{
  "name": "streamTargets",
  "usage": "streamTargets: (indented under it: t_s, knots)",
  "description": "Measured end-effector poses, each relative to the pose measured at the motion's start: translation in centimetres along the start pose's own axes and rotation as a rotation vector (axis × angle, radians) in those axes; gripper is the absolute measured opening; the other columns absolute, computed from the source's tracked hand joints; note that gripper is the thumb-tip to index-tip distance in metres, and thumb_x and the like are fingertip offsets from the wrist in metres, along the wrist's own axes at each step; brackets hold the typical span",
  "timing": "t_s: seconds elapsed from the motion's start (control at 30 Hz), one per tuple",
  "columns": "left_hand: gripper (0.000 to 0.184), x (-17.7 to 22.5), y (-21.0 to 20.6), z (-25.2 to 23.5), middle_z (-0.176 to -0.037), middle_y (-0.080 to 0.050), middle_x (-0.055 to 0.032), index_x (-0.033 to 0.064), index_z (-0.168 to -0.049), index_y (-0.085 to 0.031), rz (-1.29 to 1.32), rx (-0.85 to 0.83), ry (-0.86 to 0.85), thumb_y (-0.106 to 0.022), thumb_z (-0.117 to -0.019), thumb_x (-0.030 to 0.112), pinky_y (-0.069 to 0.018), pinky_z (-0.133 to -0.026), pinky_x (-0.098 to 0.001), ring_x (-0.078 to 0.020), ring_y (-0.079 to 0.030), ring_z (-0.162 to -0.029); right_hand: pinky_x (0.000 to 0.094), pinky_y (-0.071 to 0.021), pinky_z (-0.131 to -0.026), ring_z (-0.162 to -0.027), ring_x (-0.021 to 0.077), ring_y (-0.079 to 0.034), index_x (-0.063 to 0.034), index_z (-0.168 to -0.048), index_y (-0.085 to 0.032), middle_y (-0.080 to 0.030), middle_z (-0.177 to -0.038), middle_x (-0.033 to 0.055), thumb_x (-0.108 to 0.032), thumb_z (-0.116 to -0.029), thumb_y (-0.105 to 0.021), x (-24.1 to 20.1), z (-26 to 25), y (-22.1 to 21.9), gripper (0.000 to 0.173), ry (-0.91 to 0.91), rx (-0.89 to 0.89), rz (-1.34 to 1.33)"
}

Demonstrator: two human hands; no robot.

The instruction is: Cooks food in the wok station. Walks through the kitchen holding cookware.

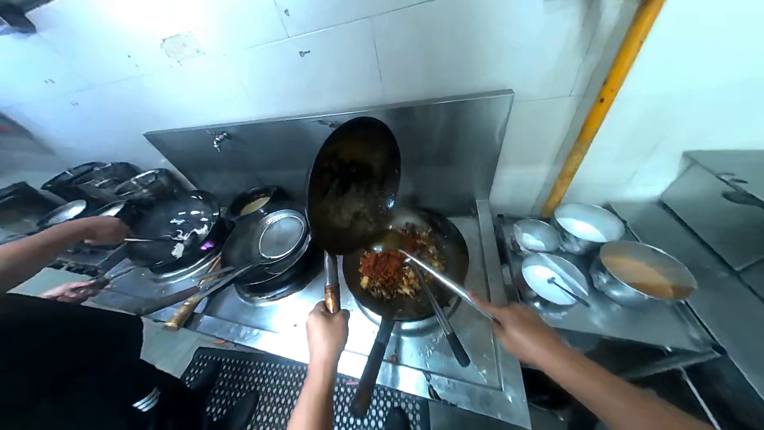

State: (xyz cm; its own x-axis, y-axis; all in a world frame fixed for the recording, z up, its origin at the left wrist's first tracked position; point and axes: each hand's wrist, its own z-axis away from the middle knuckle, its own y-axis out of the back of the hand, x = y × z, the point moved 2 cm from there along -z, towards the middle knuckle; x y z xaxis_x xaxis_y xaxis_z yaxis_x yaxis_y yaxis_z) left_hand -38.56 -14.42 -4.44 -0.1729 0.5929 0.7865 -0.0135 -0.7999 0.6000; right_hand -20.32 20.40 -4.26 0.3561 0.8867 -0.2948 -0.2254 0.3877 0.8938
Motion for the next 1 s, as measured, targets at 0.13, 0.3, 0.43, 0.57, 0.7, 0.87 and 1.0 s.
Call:
streamTargets:
  t_s: [0.13, 0.3, 0.43, 0.57, 0.7, 0.87, 1.0]
  knots:
    - [0.022, -0.5, 0.2, -1.7, -0.071, -0.064, -0.0063, 0.0074, -0.098, -0.067, -0.075, -0.014, 0.003, -0.077, -0.0810, 0.016, -0.0532, -0.053, -0.0446, -0.0215, -0.062, -0.057, 0.0608, -0.0543, -0.091, -0.103, 0.0391, -0.070, -0.0496, -0.160, -0.029, -0.073, -0.110, 0.0168, -0.019, -0.1013, -0.051, -1.7, 1.0, 1.3, 0.069, -0.025, 0.032, -0.012]
    - [0.021, -1.5, -0.4, -2.6, -0.066, -0.062, -0.0068, 0.0064, -0.095, -0.066, 0.074, -0.058, 0.013, -0.079, -0.0784, 0.012, -0.0499, -0.045, -0.0407, -0.0202, -0.058, -0.048, 0.0590, -0.0564, -0.084, -0.097, 0.0384, -0.071, -0.0503, -0.160, -0.025, -0.072, -0.107, 0.0161, -0.016, -0.1003, -0.050, -5.4, -1.3, 2.7, 0.073, 0.016, 0.084, 0.102]
    - [0.021, -2.9, 1.2, -3.5, -0.063, -0.059, -0.0071, 0.0062, -0.099, -0.065, 0.140, -0.119, 0.062, -0.076, -0.0822, 0.012, -0.0467, -0.040, -0.0379, -0.0195, -0.054, -0.044, 0.0638, -0.0559, -0.082, -0.097, 0.0427, -0.071, -0.0514, -0.158, -0.031, -0.073, -0.109, 0.0183, -0.018, -0.1002, -0.049, -0.3, 1.0, 0.0, 0.070, -0.099, 0.004, 0.223]
    - [0.018, -2.7, 3.1, -0.9, -0.056, -0.054, -0.0077, 0.0011, -0.100, -0.062, 0.364, -0.157, 0.137, -0.073, -0.0870, 0.006, -0.0422, -0.035, -0.0316, -0.0170, -0.049, -0.038, 0.0616, -0.0551, -0.086, -0.096, 0.0374, -0.071, -0.0475, -0.158, -0.037, -0.074, -0.105, 0.0157, -0.020, -0.0994, -0.054, 1.8, 2.6, 1.2, 0.067, -0.114, 0.071, 0.046]
    - [0.014, -2.9, 7.5, 4.4, -0.057, -0.056, -0.0078, -0.0009, -0.099, -0.062, 0.515, -0.147, 0.187, -0.069, -0.0904, 0.007, -0.0453, -0.038, -0.0295, -0.0153, -0.051, -0.041, 0.0463, -0.0561, -0.066, -0.068, 0.0195, -0.064, -0.0390, -0.157, -0.043, -0.073, -0.103, 0.0094, -0.015, -0.0952, -0.062, 3.2, 3.6, -0.2, 0.069, -0.063, 0.182, -0.405]
    - [0.009, -4.4, 12.8, 14.9, -0.064, -0.054, -0.0063, 0.0001, -0.106, -0.055, 0.788, -0.160, 0.390, -0.056, -0.0981, 0.004, -0.0497, -0.040, -0.0254, -0.0116, -0.053, -0.045, 0.0319, -0.0451, -0.037, -0.042, 0.0151, -0.049, -0.0240, -0.160, -0.040, -0.059, -0.069, 0.0072, -0.005, -0.0927, -0.064, 4.8, 4.9, -2.7, 0.074, -0.049, 0.011, -0.968]
    - [0.007, -6.4, 14.2, 24.3, -0.067, -0.053, -0.0051, 0.0028, -0.106, -0.051, 0.933, -0.054, 0.617, -0.053, -0.0995, 0.004, -0.0504, -0.041, -0.0244, -0.0104, -0.053, -0.046, 0.0263, -0.0465, -0.039, -0.046, 0.0089, -0.051, -0.0247, -0.164, -0.023, -0.055, -0.072, -0.0016, -0.006, -0.0949, -0.055, 7.4, 4.9, -2.7, 0.079, 0.057, -0.165, -1.191]
